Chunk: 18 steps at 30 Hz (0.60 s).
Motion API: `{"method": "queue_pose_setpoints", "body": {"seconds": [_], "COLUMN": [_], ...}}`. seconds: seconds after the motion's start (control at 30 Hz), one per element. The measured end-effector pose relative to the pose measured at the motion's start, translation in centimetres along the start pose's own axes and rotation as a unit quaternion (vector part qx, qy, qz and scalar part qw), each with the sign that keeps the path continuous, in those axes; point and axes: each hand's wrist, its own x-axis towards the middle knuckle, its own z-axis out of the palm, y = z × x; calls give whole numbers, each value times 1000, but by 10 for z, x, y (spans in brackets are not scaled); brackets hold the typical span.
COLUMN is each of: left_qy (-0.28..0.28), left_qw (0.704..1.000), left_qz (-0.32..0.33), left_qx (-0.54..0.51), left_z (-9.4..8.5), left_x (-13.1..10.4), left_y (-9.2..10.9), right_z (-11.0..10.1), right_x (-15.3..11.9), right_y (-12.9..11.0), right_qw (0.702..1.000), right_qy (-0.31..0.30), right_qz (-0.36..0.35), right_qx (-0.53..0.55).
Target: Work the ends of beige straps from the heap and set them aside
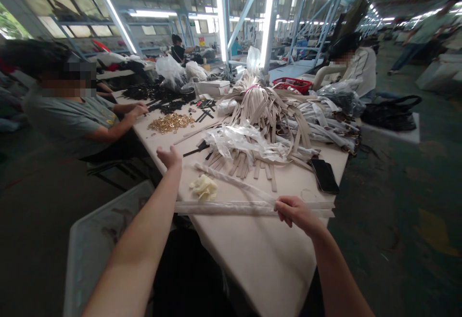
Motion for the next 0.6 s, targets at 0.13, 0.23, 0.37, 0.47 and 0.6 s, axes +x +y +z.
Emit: {"method": "queue_pose_setpoints", "body": {"seconds": [0.13, 0.23, 0.37, 0.47, 0.6], "left_qy": [-285, -498, -522, -488, -480], "left_qw": [908, 746, 694, 698, 681], "left_qz": [264, 390, 390, 384, 419], "left_qx": [154, 210, 307, 356, 362], "left_z": [17, 42, 69, 76, 79], "left_x": [-112, -201, -239, -229, -230], "left_y": [29, 42, 36, 25, 23], "right_z": [11, 19, 14, 0, -1], "right_x": [14, 19, 11, 0, 2], "right_y": [2, -3, -9, -12, -19], "right_qw": [999, 998, 994, 986, 972], "right_qy": [-40, -53, -56, -48, 3], "right_qz": [28, 21, 26, 40, 8], "right_qx": [-15, -23, -89, -156, -236]}}
